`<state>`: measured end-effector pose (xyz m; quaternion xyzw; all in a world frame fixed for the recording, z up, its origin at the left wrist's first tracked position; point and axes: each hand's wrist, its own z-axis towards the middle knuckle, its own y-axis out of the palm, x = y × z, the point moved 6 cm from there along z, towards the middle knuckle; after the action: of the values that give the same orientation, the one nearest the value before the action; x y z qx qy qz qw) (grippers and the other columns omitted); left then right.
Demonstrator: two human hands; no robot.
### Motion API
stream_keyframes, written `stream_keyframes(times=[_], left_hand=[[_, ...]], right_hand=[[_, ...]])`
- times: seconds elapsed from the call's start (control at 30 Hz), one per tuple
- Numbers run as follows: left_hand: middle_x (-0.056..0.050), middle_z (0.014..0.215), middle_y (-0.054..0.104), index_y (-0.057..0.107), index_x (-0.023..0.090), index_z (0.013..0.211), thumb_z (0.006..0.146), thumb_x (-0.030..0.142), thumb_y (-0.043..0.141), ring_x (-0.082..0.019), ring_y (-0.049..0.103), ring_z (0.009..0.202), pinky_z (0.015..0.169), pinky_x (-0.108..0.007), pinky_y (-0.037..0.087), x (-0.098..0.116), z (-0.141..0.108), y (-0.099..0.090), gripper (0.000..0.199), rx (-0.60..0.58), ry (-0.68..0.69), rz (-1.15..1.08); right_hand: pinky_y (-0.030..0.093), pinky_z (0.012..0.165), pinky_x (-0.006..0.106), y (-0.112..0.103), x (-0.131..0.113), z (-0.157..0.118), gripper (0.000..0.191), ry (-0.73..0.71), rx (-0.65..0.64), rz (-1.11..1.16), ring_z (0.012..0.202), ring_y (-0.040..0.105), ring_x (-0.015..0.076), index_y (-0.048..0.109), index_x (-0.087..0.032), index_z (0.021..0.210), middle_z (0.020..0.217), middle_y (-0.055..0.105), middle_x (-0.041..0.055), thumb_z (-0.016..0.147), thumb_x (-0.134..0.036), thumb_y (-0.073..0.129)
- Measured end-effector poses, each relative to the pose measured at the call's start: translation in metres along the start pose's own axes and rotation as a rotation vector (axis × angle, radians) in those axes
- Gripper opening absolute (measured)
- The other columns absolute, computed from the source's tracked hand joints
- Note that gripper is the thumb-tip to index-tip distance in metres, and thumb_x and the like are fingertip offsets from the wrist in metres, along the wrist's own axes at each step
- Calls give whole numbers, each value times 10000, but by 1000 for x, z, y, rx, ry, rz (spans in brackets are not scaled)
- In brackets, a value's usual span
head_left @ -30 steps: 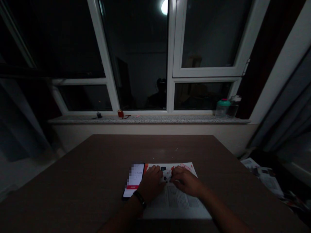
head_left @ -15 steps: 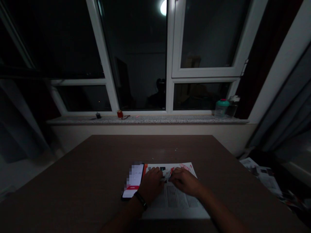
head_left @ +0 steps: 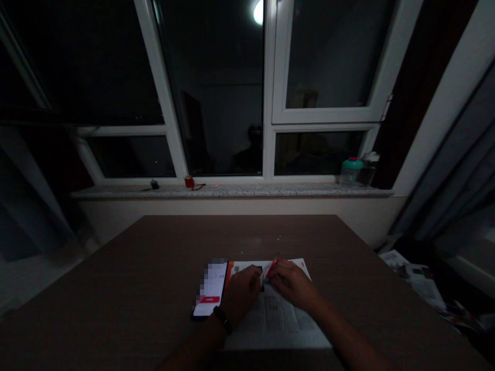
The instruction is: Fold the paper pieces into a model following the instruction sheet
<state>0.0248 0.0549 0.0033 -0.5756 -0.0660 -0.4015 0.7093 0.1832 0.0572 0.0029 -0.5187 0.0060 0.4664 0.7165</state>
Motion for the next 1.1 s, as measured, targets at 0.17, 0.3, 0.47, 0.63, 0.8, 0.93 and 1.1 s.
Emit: stream_keyframes(times=[0.17,0.3,0.47,0.63,0.8,0.93,1.1], left_hand=[[24,728,640,537,203,948,871,217,459,-156,614,671,620,-248,430,-6,2,3,111,10,-88,-253],[36,697,625,552,203,904,848,214,482,-150,603,661,645,-251,421,-12,1,9,90,-44,-113,-224],[28,744,641,609,198,839,798,173,531,-155,599,718,716,-275,408,-16,-1,15,91,-105,-92,-110],[9,806,622,606,200,826,819,217,558,-176,579,787,704,-279,398,-20,-1,14,52,-83,-107,15],[-23,945,606,605,206,1005,782,222,643,-204,560,873,737,-297,422,-23,-1,13,227,-48,-118,73],[-27,963,586,611,200,1017,790,210,649,-205,547,900,760,-300,424,-22,0,13,231,-61,-90,33],[0,932,573,578,206,963,758,163,636,-183,534,851,736,-277,410,-21,1,12,218,-30,-86,-66]], right_hand=[[407,793,314,-5,5,0,78,75,105,-3,889,568,196,631,-212,873,885,632,36,906,-265,586],[404,793,300,4,8,0,52,86,28,-1,880,575,183,645,-213,832,883,636,23,869,-205,610],[395,826,292,15,10,-1,104,98,-66,17,906,582,176,678,-228,830,889,650,5,808,-131,647],[403,815,310,17,18,-2,201,219,-31,-29,900,576,197,656,-223,941,917,637,18,756,-195,728],[416,809,329,16,27,-4,291,322,-1,-67,913,572,225,653,-223,979,963,624,45,720,-274,775],[419,761,302,17,27,-3,280,300,34,-11,857,567,209,645,-217,924,893,608,26,684,-227,790],[391,665,249,20,29,-2,211,293,52,98,754,534,161,585,-200,801,799,568,-12,675,-127,739]])
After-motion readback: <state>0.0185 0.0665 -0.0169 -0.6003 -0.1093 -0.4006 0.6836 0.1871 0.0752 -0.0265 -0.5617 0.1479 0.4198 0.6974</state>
